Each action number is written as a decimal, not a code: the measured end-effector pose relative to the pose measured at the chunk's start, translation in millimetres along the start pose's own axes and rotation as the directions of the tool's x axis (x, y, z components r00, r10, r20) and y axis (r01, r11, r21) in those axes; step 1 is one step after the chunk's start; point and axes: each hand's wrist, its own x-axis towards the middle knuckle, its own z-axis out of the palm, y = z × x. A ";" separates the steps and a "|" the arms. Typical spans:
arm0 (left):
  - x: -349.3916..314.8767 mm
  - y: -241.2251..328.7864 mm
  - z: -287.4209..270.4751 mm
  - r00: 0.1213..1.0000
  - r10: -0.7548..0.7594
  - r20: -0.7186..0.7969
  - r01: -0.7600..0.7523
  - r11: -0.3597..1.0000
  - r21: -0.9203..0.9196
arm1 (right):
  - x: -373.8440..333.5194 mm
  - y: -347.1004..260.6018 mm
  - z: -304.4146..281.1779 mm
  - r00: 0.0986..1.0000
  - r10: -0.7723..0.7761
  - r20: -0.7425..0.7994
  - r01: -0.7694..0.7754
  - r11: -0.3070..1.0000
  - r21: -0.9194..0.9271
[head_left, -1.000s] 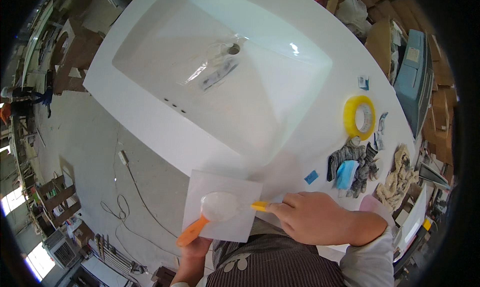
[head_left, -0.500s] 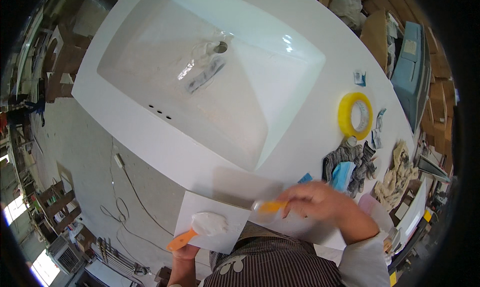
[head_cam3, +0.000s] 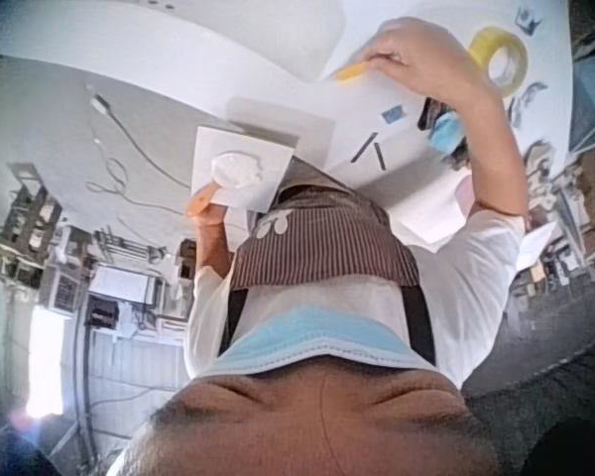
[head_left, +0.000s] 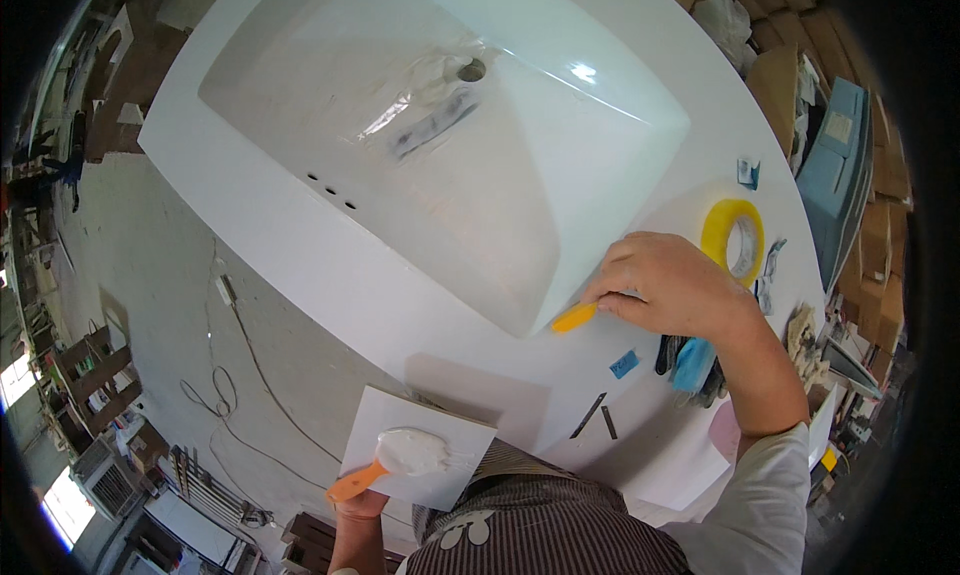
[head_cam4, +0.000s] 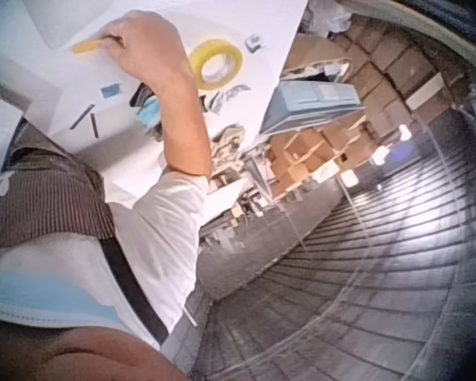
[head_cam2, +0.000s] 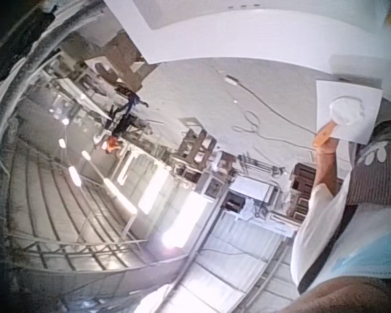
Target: The person scrubs a white sink with a blue sponge, then uses a caulking gun to apply sealant onto a small tile. They spread the sealant with a yellow plastic scraper and apply it to the sink's rim and edges.
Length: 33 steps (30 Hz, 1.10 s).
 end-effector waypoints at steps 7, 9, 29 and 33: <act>4.8 -1.6 4.9 1.000 0.000 -0.007 0.000 1.000 0.013 | 16.4 -9.8 1.0 0.998 -0.024 0.065 0.034 0.987 -0.157; 5.8 -3.0 0.1 1.000 0.012 0.014 -0.012 1.000 0.006 | 18.1 -9.3 -0.9 0.998 -0.010 0.059 0.023 0.973 -0.229; 8.1 -0.3 7.1 0.995 0.045 0.084 -0.044 0.999 -0.015 | 18.1 -27.2 6.2 1.000 -0.001 -0.022 -0.008 0.917 -0.398; 6.9 -0.7 -6.8 0.996 0.042 0.080 -0.040 0.999 -0.025 | 18.9 -13.4 -6.4 0.999 0.041 -0.029 -0.050 0.905 -0.423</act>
